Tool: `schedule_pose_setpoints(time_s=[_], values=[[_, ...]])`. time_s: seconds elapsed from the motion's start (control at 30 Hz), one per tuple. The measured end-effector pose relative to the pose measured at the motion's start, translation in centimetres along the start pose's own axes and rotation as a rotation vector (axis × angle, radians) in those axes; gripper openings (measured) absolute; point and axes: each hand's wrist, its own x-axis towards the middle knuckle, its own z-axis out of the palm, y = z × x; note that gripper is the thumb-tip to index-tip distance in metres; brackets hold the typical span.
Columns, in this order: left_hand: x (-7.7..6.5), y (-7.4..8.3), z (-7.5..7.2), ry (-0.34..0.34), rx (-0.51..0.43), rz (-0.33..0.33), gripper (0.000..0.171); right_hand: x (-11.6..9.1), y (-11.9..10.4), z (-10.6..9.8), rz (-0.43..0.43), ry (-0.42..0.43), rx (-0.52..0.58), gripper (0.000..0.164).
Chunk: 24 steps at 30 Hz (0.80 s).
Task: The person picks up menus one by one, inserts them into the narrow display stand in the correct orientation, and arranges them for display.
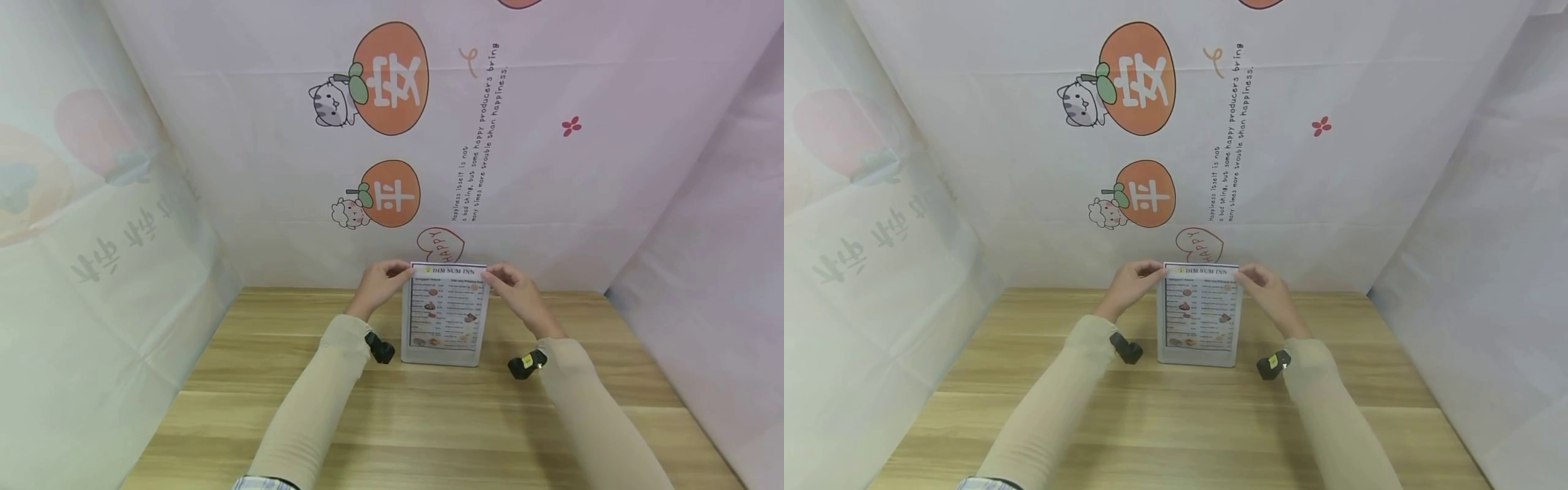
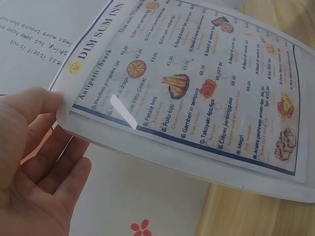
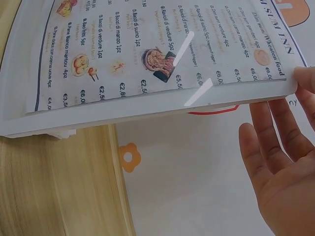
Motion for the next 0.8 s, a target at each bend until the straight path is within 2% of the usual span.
schedule_pose_setpoints(time_s=[0.43,0.8], values=[[0.8,1.5,-0.2,0.014,0.002,-0.016,0.026,0.0,-0.3,0.0,0.006,0.004,-0.001,0.055],[0.8,1.7,-0.2,0.005,0.004,-0.043,0.031,0.4,-1.2,-0.2,0.033,-0.001,-0.01,0.06]])
